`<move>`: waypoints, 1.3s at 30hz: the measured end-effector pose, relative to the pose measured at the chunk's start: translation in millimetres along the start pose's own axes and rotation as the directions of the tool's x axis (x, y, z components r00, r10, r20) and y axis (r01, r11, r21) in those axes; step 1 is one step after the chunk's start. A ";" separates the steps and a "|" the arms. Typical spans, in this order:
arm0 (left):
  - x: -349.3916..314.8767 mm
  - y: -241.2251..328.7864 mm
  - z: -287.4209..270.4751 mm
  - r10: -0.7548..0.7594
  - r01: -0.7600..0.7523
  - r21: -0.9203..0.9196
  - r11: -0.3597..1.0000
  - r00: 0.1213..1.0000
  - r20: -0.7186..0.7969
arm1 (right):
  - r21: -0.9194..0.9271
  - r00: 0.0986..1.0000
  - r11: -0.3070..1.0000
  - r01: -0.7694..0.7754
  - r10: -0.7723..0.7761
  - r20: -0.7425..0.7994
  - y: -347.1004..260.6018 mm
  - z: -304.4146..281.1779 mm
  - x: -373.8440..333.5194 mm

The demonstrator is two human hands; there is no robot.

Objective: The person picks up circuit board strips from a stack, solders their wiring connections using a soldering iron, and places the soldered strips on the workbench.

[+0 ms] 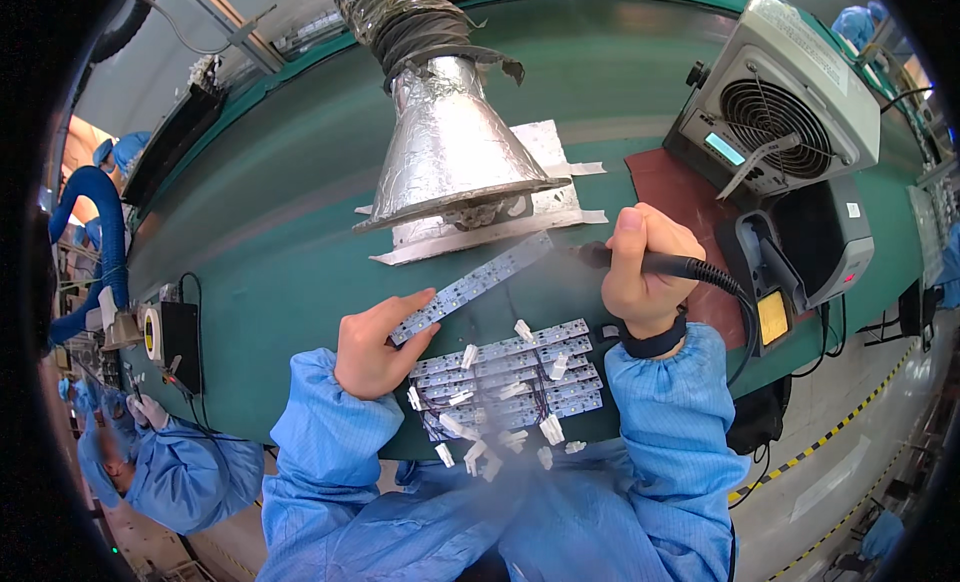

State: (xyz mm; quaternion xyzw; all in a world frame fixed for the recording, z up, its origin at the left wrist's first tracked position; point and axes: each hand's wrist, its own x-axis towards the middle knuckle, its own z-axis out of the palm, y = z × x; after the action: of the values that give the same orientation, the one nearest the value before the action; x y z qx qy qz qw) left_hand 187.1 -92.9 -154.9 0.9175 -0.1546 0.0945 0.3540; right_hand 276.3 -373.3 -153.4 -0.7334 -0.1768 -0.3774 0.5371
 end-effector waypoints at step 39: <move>-115.9 -35.0 -53.7 -0.594 0.504 -0.315 0.804 0.658 -0.463 | 0.231 0.930 0.951 -0.206 0.263 -0.255 6.9 -9.4 5.4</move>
State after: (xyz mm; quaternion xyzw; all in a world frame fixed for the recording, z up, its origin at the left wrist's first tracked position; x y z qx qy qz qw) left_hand 87.7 -6.8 -170.1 0.8243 0.2296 0.2246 0.4663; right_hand 281.0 -385.3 -152.6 -0.6298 -0.0460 -0.3914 0.6694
